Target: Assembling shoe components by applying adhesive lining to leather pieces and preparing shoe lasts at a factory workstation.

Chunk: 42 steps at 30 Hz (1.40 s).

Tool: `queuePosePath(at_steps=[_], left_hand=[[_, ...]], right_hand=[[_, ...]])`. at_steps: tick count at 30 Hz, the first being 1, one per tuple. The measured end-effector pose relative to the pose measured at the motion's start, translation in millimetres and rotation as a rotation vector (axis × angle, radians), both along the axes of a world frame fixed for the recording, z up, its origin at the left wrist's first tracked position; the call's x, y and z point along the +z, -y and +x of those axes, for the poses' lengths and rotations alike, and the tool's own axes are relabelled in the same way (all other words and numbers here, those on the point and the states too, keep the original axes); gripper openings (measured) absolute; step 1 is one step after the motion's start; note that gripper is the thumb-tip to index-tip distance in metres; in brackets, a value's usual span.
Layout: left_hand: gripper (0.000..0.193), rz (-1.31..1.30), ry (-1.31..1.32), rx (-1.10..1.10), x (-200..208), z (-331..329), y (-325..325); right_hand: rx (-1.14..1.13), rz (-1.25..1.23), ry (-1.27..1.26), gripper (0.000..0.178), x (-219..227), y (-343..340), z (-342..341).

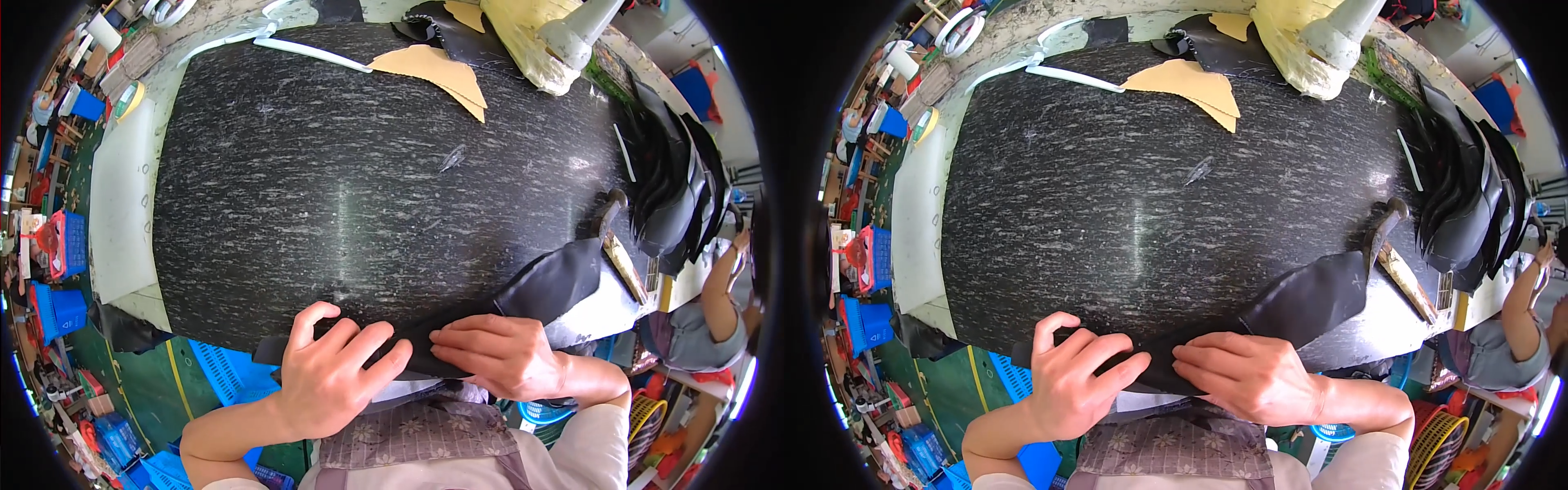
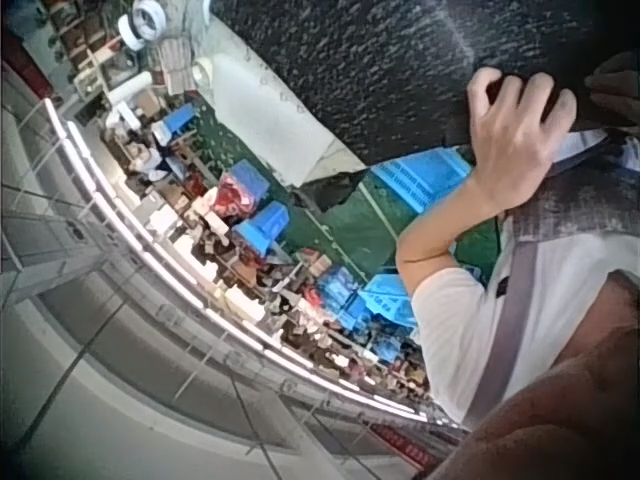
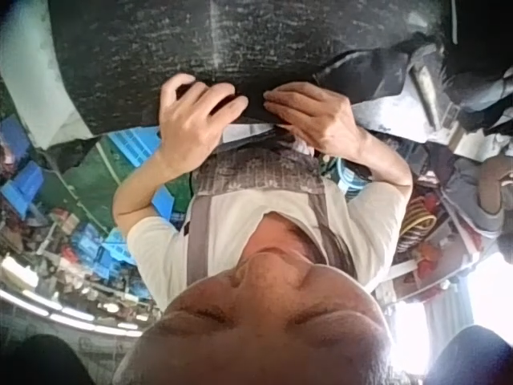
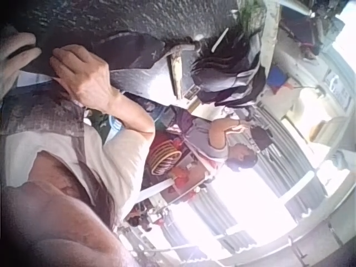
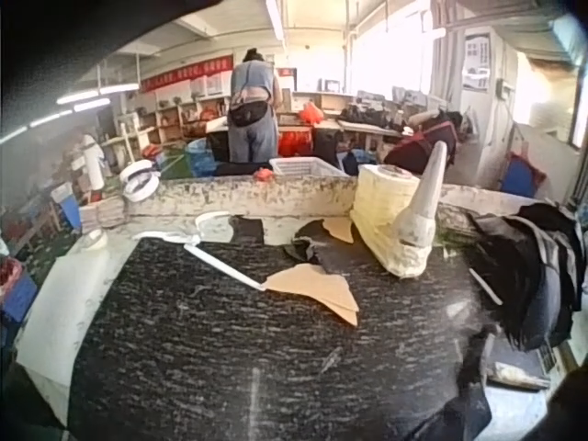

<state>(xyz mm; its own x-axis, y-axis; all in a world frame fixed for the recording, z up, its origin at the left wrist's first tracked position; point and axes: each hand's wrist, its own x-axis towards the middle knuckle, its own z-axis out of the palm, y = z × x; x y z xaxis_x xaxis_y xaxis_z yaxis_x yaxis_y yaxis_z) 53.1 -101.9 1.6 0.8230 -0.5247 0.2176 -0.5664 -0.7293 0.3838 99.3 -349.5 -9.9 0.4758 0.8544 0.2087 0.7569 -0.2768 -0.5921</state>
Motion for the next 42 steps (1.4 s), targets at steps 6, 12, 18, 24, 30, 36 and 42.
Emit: queuePosePath(at_steps=[6, 12, 18, 24, 30, 36, 42], left_hand=[[0.037, 0.288, 0.217, -0.147, -17, -21, -16], [0.038, -0.043, 0.079, -0.006, -25, -16, -22], [0.022, -0.004, 0.2, -0.056, -27, -22, -46], [0.023, 0.367, 0.435, -0.213, -18, -26, -44], [0.029, -0.158, 0.083, 0.001, -26, -23, -56], [0.029, -0.217, 0.216, 0.001, -37, -30, -56], [0.053, -0.476, -0.014, 0.19, -45, -28, -51]], right_hand=[[0.081, -0.202, 0.454, 0.031, 10, -11, -7], [0.034, -0.423, 0.317, 0.017, 17, -32, -18], [0.224, -0.192, 0.394, 0.015, 6, -32, -8], [0.107, -0.257, 0.377, 0.014, 13, -58, -23], [0.262, -0.23, 0.386, 0.019, 11, -59, -17], [0.152, -0.259, 0.449, 0.031, 9, -73, -29], [0.157, -0.134, 0.302, 0.04, 6, -72, -25]])
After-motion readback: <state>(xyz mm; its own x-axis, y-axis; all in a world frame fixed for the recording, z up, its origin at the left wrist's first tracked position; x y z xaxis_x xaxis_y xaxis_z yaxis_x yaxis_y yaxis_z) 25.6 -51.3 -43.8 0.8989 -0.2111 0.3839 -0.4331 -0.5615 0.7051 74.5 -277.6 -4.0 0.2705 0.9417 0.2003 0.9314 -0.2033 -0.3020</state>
